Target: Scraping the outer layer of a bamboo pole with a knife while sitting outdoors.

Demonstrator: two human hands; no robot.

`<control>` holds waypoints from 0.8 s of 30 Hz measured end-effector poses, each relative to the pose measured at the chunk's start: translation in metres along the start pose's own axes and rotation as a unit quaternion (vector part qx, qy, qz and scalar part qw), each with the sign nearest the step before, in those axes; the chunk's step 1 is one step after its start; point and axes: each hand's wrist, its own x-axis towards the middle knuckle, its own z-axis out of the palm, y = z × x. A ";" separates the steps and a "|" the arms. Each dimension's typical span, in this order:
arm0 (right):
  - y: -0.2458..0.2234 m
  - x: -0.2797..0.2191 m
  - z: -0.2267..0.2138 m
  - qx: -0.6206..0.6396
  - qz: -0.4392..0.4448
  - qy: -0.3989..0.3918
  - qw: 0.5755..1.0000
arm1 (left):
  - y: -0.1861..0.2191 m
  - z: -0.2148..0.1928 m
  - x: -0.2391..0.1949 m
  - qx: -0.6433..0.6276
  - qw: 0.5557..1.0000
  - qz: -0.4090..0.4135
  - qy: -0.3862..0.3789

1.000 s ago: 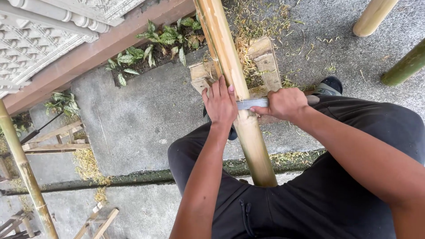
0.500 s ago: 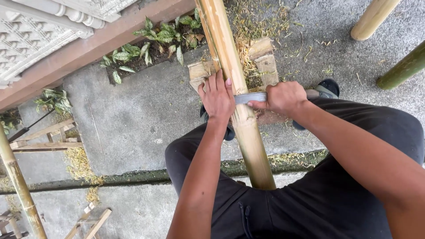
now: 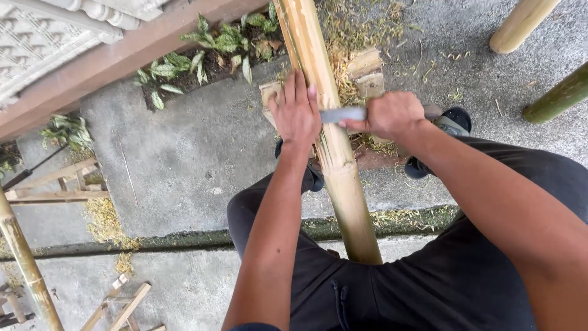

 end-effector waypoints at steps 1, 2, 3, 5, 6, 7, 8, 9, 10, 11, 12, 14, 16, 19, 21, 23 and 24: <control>0.001 0.005 -0.001 -0.001 -0.001 -0.006 1.000 | -0.002 0.004 0.007 -0.001 1.000 -0.003 -0.005; 0.002 0.012 -0.004 0.002 0.008 -0.015 1.000 | -0.005 0.008 0.019 0.012 1.000 -0.004 -0.013; 0.004 0.020 -0.008 0.004 0.017 -0.024 1.000 | -0.008 0.012 0.031 0.025 0.999 -0.005 -0.022; 0.001 0.024 -0.010 0.001 0.013 -0.016 1.000 | -0.013 0.013 0.034 0.036 0.999 -0.007 -0.029; 0.002 0.027 -0.015 -0.004 0.014 -0.002 1.000 | -0.014 0.014 0.042 0.043 0.999 -0.005 -0.028; 0.001 0.031 -0.020 -0.004 0.014 0.000 1.000 | -0.016 0.014 0.050 0.043 0.999 -0.004 -0.026; 0.001 0.034 -0.024 -0.006 0.015 0.008 1.000 | -0.018 0.016 0.057 0.047 0.999 -0.002 -0.024; 0.001 0.038 -0.027 -0.007 0.016 0.016 1.000 | -0.019 0.019 0.064 0.050 0.999 -0.001 -0.022; 0.002 0.040 -0.031 -0.007 0.017 0.011 1.000 | -0.020 0.020 0.070 0.048 0.999 -0.002 -0.026; 0.002 0.044 -0.034 -0.005 0.022 0.012 1.000 | -0.021 0.022 0.077 0.041 0.999 0.002 -0.022; 0.001 0.047 -0.037 -0.001 0.024 0.013 1.000 | -0.024 0.023 0.083 0.035 0.999 0.005 -0.018; 0.004 0.058 -0.036 -0.007 0.021 0.028 0.999 | -0.028 0.029 0.089 0.033 0.999 0.006 -0.004; 0.005 0.069 -0.042 -0.015 0.020 0.048 0.999 | -0.031 0.033 0.102 0.030 0.999 0.008 0.016; 0.009 0.082 -0.054 -0.026 0.022 0.060 0.998 | -0.034 0.036 0.122 0.038 0.999 0.012 0.032; 0.010 0.089 -0.061 -0.031 0.021 0.069 0.997 | -0.035 0.033 0.132 0.042 0.999 0.011 0.018; 0.010 0.098 -0.067 -0.035 0.019 0.077 0.996 | -0.038 0.036 0.143 0.042 0.999 0.011 0.025; 0.010 0.102 -0.072 -0.040 0.018 0.089 0.995 | -0.039 0.037 0.150 0.042 0.998 0.014 0.035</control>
